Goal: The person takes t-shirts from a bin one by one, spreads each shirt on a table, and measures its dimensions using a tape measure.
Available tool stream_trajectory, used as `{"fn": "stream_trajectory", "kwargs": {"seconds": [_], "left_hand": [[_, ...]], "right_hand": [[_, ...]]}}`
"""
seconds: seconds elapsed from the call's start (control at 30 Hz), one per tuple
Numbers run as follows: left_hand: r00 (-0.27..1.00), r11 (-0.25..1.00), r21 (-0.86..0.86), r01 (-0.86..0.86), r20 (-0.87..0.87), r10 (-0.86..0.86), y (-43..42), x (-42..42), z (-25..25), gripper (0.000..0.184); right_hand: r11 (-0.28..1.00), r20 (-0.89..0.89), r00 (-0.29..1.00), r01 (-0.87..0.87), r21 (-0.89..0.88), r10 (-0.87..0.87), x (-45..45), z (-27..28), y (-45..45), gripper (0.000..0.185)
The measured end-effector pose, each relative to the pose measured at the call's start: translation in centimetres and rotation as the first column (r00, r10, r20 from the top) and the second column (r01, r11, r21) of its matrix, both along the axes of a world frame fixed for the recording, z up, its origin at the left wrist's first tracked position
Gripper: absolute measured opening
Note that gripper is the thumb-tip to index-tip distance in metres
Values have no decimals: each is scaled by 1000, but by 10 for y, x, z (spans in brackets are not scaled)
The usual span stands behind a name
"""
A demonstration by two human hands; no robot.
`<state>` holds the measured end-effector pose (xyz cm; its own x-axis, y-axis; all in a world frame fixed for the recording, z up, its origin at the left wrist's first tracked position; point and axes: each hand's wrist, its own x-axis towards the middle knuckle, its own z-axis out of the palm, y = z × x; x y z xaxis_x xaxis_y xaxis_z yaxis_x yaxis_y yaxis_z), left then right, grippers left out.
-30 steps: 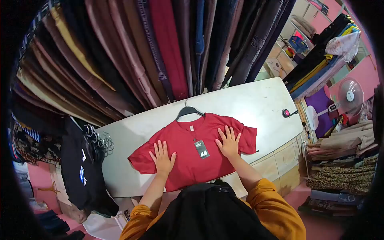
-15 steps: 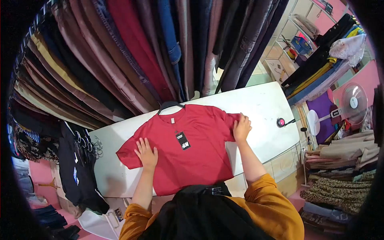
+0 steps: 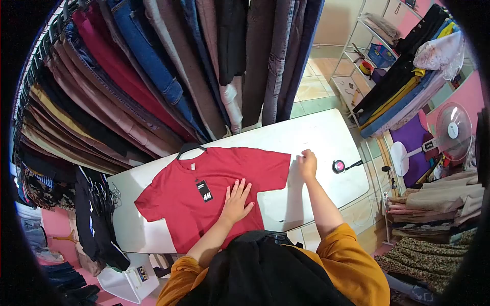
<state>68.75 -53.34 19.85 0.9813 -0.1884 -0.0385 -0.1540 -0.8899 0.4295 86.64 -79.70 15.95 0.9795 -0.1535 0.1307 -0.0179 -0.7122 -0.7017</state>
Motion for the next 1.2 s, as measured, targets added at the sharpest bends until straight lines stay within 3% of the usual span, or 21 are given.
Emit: {"fn": "stream_trajectory", "kwargs": {"seconds": [0.07, 0.13, 0.17, 0.23, 0.3, 0.33, 0.43, 0.5, 0.53, 0.57, 0.6, 0.63, 0.7, 0.73, 0.87, 0.97, 1.0, 1.03, 1.1, 1.17, 1.2], "left_hand": [[999, 998, 64, 12, -39, -10, -10, 4, -5, 71], [997, 990, 134, 34, -77, -24, -15, 8, -6, 72], [997, 990, 137, 23, -74, -13, -16, 8, -6, 72], [997, 990, 140, 12, -76, -1, -16, 9, -5, 71], [996, 995, 100, 11, -91, -1, -12, 13, -4, 68], [999, 1000, 25, -11, 34, 10, -11, 16, -3, 56], [993, 984, -137, -116, -29, 113, -12, 33, 3, 45], [991, 981, -167, -104, 68, 116, -16, 48, 6, 35], [988, 897, -416, -149, -95, 121, -17, 56, 1, 33], [965, 747, -625, -226, -251, 82, -19, 61, -6, 32], [954, 608, -753, -254, -300, 28, -22, 65, -17, 29], [952, 607, -750, -264, -303, 39, -26, 67, -15, 29], [839, 408, -794, -452, -533, -107, -30, 73, -6, 29], [799, 343, -788, -512, -583, -146, -28, 74, -7, 25], [817, 305, -790, -531, -573, -60, -14, 76, -15, 21], [821, 322, -784, -530, -570, -35, -5, 84, -19, 13], [839, 405, -754, -517, -540, 66, 2, 92, -23, 11], [851, 484, -712, -509, -499, 162, 13, 99, -30, 9], [899, 590, -697, -407, -191, 394, 53, 117, -42, 10], [803, 591, -651, -476, -48, 593, 87, 133, -38, 9], [762, 657, -548, -518, 55, 646, 108, 139, -47, 7]], "right_hand": [[989, 140, 989, 56, -139, -37, -1, 14, -41, 28], [911, 89, 991, 128, -393, -101, -9, 35, -82, 35], [876, 150, 984, 154, -458, -94, -15, 33, -99, 42], [806, 65, 995, 100, -583, -76, -29, 20, -128, 46], [871, -44, 998, 20, -491, -48, -32, 18, -139, 47], [921, -143, 990, -50, -387, -7, -31, 22, -141, 47], [896, -281, 958, -174, -410, 58, -39, 49, -100, 46], [966, -301, 919, -255, 42, 256, -45, 40, -72, 46], [888, -312, 854, -307, 343, 416, -49, 27, -56, 47], [726, -271, 779, -313, 613, 565, -53, 15, -39, 49], [645, -253, 711, -354, 677, 656, -58, 27, -21, 49], [555, -225, 635, -385, 737, 739, -62, 44, -3, 49], [417, -267, 531, -184, 890, 804, -67, 55, 22, 47], [445, -222, 562, -298, 844, 797, -66, 38, 30, 49], [412, -211, 573, -248, 877, 792, -64, 33, 42, 48], [490, -246, 600, -284, 824, 762, -60, 38, 44, 47], [524, -247, 651, -271, 807, 718, -58, 30, 43, 45], [586, -189, 749, -309, 749, 636, -55, 28, 41, 40], [698, -306, 814, -161, 698, 494, -43, 36, 23, 39], [854, -342, 898, -68, 515, 277, -31, 23, 3, 41], [880, -293, 930, -62, 470, 221, -25, 8, -6, 44]]}}
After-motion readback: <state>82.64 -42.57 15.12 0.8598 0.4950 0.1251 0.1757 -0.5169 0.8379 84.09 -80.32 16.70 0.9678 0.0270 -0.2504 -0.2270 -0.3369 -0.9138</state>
